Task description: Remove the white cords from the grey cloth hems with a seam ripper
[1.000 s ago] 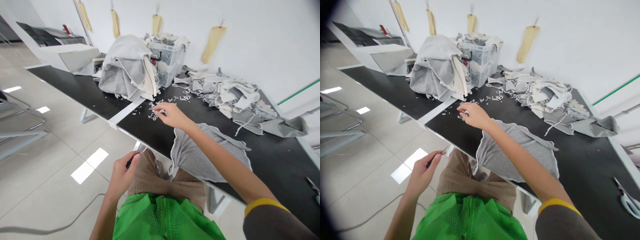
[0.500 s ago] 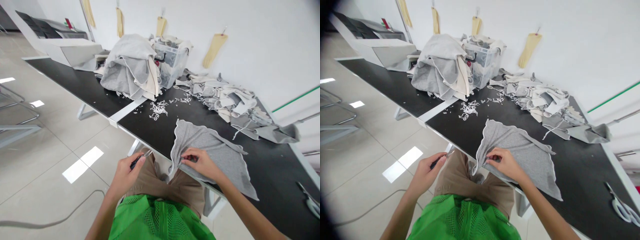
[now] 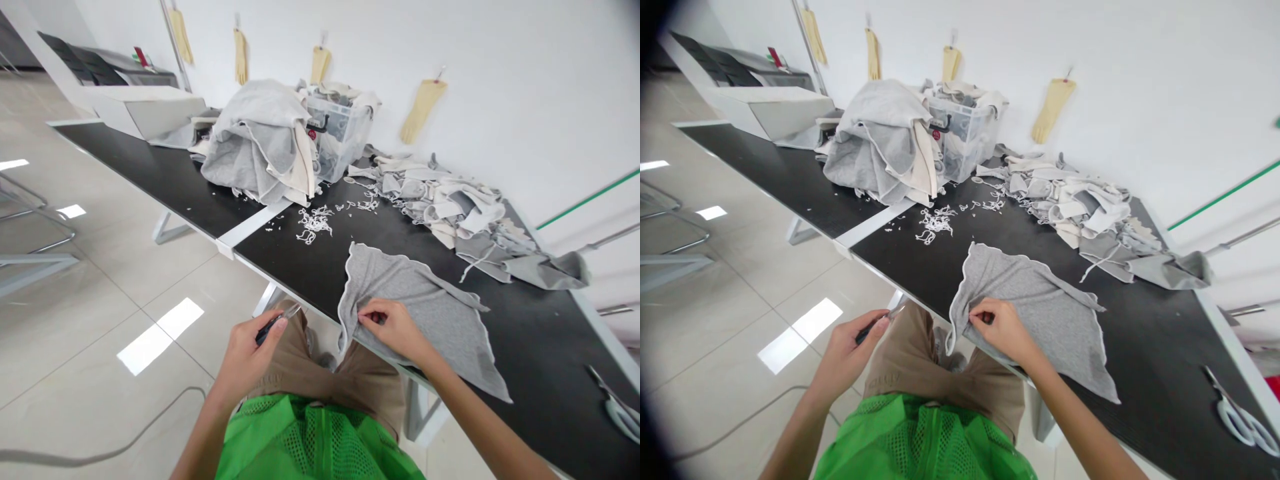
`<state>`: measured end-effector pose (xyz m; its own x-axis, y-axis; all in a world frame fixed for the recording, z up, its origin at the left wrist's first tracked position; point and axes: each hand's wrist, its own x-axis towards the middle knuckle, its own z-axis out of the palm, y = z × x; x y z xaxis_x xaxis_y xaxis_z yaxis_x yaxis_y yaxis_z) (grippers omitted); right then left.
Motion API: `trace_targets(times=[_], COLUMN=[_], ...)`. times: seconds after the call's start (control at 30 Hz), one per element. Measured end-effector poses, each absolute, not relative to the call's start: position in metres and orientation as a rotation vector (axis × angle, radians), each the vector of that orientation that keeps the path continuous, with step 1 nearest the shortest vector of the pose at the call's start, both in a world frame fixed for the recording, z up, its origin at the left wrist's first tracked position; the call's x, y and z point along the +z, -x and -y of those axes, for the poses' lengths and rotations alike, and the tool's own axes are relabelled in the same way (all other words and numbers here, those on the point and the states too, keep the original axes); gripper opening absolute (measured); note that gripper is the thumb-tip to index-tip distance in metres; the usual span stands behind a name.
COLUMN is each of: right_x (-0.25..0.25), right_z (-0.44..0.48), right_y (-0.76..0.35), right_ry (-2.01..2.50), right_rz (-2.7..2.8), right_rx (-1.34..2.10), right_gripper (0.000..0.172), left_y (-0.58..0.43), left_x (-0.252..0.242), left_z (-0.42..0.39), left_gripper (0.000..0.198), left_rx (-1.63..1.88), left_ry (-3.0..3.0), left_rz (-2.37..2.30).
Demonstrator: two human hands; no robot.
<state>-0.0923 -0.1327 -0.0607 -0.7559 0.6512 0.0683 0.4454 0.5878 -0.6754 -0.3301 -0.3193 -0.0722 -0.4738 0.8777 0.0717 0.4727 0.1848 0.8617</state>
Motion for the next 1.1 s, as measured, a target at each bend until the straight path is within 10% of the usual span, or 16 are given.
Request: trace_targets(times=[0.57, 1.1], right_x=[-0.038, -0.005], right_z=[0.11, -0.012], right_y=[0.082, 0.3], right_ry=[1.001, 0.572], right_rz=[1.945, 2.502], right_rx=[1.323, 0.583], right_gripper=[0.031, 0.015], left_y=[0.342, 0.356], left_x=[-0.085, -0.091], left_z=[0.328, 0.333], left_gripper=[0.037, 0.039], left_rx=[1.21, 1.183], left_ry=[-1.27, -1.188], left_rz=[-2.106, -2.038])
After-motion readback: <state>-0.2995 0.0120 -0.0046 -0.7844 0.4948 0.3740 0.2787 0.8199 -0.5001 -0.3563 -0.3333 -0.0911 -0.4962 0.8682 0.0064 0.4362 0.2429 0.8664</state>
